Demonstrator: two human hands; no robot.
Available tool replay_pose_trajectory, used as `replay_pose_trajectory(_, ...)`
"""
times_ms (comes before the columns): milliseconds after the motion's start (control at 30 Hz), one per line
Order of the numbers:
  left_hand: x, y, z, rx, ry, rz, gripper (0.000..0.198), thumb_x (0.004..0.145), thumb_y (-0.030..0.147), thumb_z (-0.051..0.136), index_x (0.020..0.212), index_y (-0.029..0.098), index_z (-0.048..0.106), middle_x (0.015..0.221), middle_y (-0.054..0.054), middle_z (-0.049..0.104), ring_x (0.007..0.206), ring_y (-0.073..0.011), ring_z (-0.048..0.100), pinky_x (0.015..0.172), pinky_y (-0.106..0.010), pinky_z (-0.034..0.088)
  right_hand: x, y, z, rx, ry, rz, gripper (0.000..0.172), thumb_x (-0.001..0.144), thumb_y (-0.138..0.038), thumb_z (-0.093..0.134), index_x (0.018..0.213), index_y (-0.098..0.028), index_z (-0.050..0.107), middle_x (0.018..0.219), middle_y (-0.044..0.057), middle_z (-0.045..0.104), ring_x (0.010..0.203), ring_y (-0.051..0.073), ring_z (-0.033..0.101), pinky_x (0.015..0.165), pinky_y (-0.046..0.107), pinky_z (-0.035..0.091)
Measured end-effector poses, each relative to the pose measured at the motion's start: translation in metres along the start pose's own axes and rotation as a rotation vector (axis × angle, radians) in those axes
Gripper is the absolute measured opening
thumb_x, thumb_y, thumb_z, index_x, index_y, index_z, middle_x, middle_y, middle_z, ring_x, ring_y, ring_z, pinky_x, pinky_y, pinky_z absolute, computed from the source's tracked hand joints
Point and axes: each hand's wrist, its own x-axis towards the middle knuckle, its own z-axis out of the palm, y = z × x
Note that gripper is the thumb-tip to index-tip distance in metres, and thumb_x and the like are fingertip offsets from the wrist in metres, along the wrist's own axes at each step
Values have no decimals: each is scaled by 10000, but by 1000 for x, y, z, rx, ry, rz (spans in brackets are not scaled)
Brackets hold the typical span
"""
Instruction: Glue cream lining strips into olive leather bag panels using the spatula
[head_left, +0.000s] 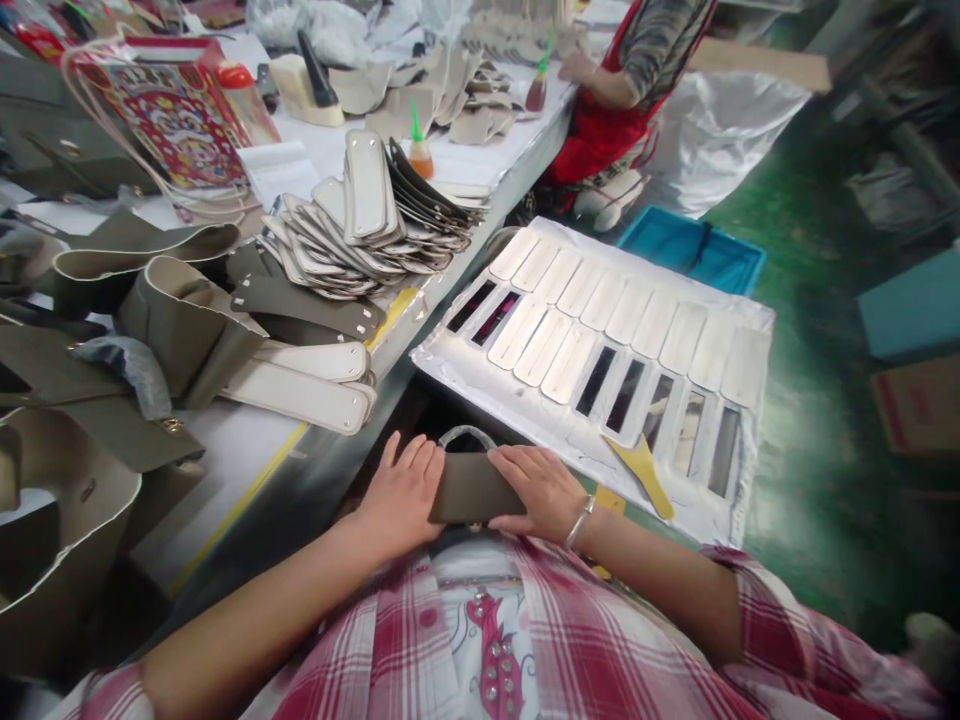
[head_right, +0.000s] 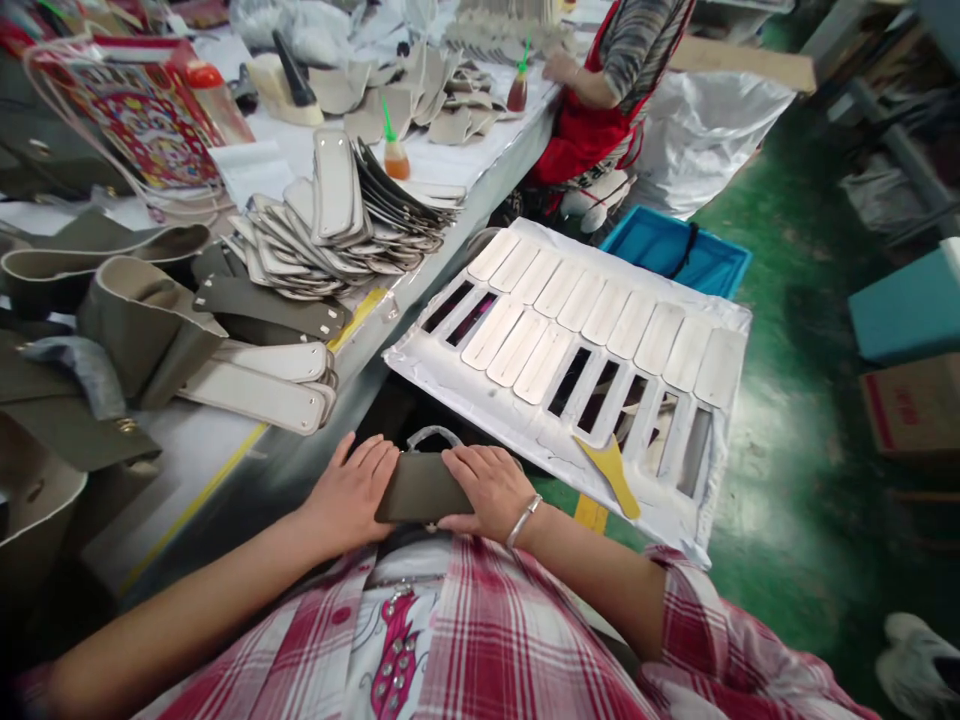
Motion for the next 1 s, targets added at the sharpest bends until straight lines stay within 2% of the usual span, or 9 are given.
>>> replay_pose_trajectory(67,10,16,5,25,2,63,770,691,485,545,1303,81,310,1320,-205,391,1239,-339,295,1046,-523,69,-2,-1,1,-14,-3,1,778,705,-619,540,1268,-95,422,1227,153,486,1089,268,429,933,421,311)
replay_pose_trajectory(200,22,32,12,-44,6,125,827,711,575,484,1337,80,268,1336,-201,378,1193,-328,355,1002,-463,201,-4,-3,-2,-11,-11,4,830,705,-652,512,1285,-70,393,1240,176,468,1108,284,410,944,441,288)
replay_pose_trajectory(300,21,30,9,-57,34,130,851,689,593,506,1335,89,272,1326,-188,389,1190,-321,359,986,-443,226,2,-6,-9,65,-37,42,760,733,-633,491,1269,-101,403,1228,150,485,1102,259,434,936,414,305)
replay_pose_trajectory(467,17,34,8,-4,60,124,880,648,606,553,1311,79,315,1324,-187,396,1179,-321,364,992,-445,229,19,-13,-5,14,-68,343,431,908,-450,295,1183,-167,468,1042,91,605,944,219,552,797,362,388)
replay_pose_trajectory(633,16,42,15,62,95,102,909,640,593,570,1321,53,301,1345,-216,370,1207,-333,344,1035,-483,162,18,-18,6,-190,-57,366,405,895,-464,322,1158,-208,494,1014,91,607,926,257,557,775,400,387)
replay_pose_trajectory(767,18,23,-2,-58,-5,138,844,704,600,485,1341,90,267,1356,-190,377,1223,-296,368,1017,-449,239,23,-12,-14,-48,-156,330,488,874,-512,346,1235,-201,449,1133,99,569,993,249,545,811,386,401)
replay_pose_trajectory(833,19,7,-13,-155,96,46,662,831,511,344,1342,99,255,1321,-167,432,1199,-247,413,982,-402,309,31,-11,-27,16,-55,355,500,901,-487,296,1278,-180,413,1184,111,540,1034,229,524,854,371,389)
replay_pose_trajectory(933,18,-10,-15,-115,403,-193,552,893,403,261,1333,70,269,1274,-192,470,1189,-261,418,985,-434,301,46,-16,-27,-40,177,357,465,938,-402,232,1295,-157,400,1233,127,500,1127,221,450,964,394,298)
replay_pose_trajectory(1000,16,-13,-6,-2,440,-246,526,885,378,303,1313,73,325,1225,-197,512,1175,-296,425,996,-490,258,55,-23,-14,-91,198,264,473,917,-417,315,1287,-137,406,1268,136,467,1174,236,397,1005,410,239)
